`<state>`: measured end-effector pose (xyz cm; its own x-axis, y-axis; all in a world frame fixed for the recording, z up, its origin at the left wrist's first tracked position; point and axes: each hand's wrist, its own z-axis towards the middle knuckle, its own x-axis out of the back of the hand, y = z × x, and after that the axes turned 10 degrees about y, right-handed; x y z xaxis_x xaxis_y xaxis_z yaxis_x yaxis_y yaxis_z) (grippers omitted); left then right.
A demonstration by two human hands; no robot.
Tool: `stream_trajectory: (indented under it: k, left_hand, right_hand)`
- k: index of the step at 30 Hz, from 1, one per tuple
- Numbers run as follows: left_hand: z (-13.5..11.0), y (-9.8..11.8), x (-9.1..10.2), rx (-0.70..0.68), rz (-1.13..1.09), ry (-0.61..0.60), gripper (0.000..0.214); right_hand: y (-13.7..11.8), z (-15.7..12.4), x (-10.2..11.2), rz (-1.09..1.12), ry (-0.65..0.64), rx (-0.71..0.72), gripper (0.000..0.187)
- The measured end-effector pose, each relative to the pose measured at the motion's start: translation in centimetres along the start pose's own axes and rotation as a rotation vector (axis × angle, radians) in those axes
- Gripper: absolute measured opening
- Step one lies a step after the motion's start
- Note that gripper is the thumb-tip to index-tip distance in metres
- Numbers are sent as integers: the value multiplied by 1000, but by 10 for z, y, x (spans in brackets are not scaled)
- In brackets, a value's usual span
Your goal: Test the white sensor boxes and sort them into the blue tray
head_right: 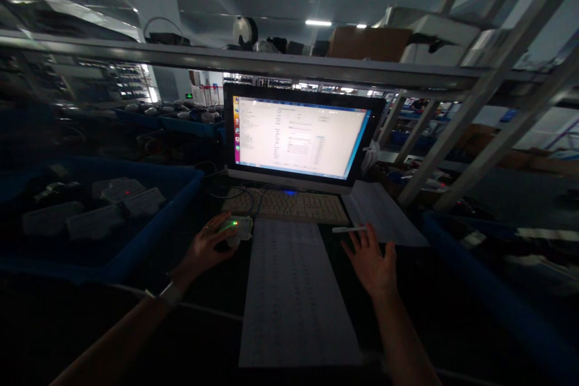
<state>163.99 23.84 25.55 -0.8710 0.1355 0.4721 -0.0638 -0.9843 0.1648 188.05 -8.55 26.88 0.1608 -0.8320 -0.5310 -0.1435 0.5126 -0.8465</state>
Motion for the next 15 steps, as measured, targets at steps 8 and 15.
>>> stream_trajectory:
  k: [8,15]
  left_hand:
    - [3,6,4,8,-4,-11,37]
    - [11,-6,19,516,331,191,33]
  right_hand:
    - [-1,3,3,37,11,3,40]
    - [7,20,20,0,205,1,19]
